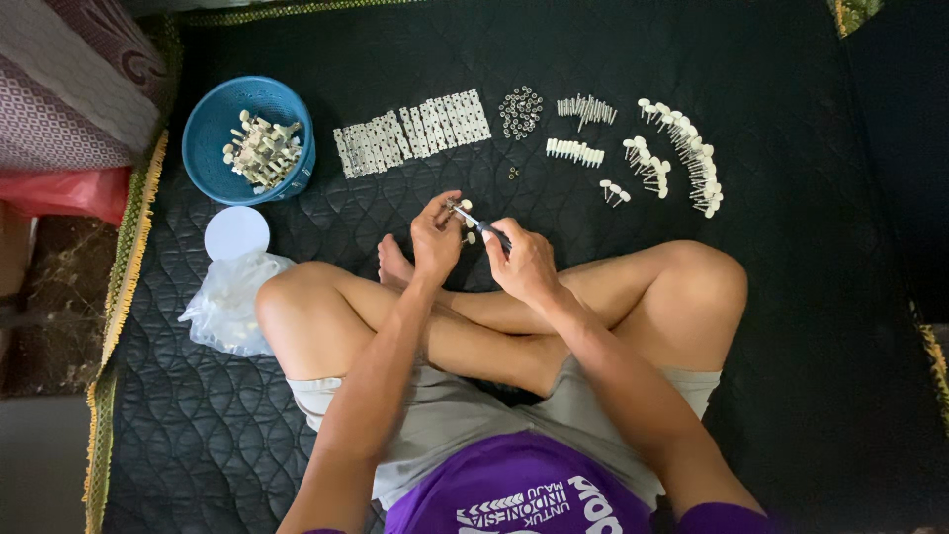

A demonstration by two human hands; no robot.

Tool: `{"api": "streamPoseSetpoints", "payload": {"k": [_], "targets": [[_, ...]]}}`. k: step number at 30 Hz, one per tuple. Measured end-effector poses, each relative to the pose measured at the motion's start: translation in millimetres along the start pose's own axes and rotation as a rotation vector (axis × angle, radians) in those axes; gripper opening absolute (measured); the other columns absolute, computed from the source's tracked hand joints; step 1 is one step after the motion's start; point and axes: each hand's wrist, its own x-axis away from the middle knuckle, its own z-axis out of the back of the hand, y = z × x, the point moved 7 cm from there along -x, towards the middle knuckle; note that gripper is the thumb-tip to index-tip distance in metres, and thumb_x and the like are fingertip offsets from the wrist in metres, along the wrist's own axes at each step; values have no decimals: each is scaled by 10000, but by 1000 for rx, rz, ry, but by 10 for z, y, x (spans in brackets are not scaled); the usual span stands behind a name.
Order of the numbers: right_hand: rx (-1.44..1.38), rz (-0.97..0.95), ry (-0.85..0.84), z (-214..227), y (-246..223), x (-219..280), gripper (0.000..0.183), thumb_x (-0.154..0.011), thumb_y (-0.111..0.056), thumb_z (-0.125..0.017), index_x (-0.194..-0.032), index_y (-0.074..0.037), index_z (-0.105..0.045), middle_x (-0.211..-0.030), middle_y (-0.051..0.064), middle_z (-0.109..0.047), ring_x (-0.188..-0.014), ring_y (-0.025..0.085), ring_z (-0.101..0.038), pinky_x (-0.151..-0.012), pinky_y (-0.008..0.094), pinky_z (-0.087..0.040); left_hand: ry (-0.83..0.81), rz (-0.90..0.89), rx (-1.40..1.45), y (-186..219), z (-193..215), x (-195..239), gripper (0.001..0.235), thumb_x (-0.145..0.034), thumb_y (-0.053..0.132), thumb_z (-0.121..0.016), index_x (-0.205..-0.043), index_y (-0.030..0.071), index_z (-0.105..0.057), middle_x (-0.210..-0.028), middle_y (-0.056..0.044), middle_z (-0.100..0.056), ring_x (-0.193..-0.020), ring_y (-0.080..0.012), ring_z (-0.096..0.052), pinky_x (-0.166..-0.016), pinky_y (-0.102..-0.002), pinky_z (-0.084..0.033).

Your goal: The person sits cross-legged on a mat and assembles small white plastic components using a screwdriver. They pick up parts from a blue bowl and the mat, insert screws, and tighten them to form small assemblies.

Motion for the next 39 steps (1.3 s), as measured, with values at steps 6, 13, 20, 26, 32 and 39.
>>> {"api": "streamPoseSetpoints", "payload": {"k": [6,13,20,26,32,39], "targets": [[-169,-114,-53,-46,68,-4,150,-821,-232,-573,-885,-105,-620,-700,158,-644,-672,355,-635,-521,437,-500,-3,-50,-108,71,24,-8,338,-765,-102,-526,-1036,69,-636,-890,-161,-666,-768,-161,-644,-639,-266,-546],[-1126,-879,-445,-399,223,222,303,-873,-267,-430,-916,-15,-592,-498,-4,-325,-321,38,-214,-261,153,-145,15,-120,-317,197,16,59,344,-772,-73,-529,-1006,133,-675,-853,-119,-675,-720,-162,-649,-584,-275,-547],[-1321,-921,-564,-545,273,293,323,-902,-243,-424,-1017,31,-552,-518,-34,-297,-336,7,-202,-293,130,-126,35,-247,-519,271,11,107,292,-733,22,-628,-978,167,-695,-826,-88,-686,-812,-245,-656,-667,-336,-528],[-1210,-866,-447,-493,250,292,239,-900,-234,-461,-890,-23,-572,-494,-47,-273,-318,17,-203,-278,141,-131,-3,-318,-534,265,-14,109,259,-743,38,-654,-981,134,-695,-862,-96,-684,-828,-277,-645,-679,-357,-508],[-623,-441,-182,-636,703,235,130,-839,-202,-563,-858,-122,-664,-551,21,-503,-446,93,-471,-352,193,-325,-29,-378,-598,206,-14,100,240,-756,73,-666,-991,117,-684,-881,-92,-680,-846,-304,-629,-692,-401,-497],[238,209,72,95,-209,171,287,-823,-181,-544,-1094,-134,-627,-682,119,-590,-520,317,-594,-493,416,-484,4,-332,-663,309,-15,137,271,-726,84,-660,-986,156,-690,-821,-91,-681,-801,-318,-629,-677,-412,-495]]}}
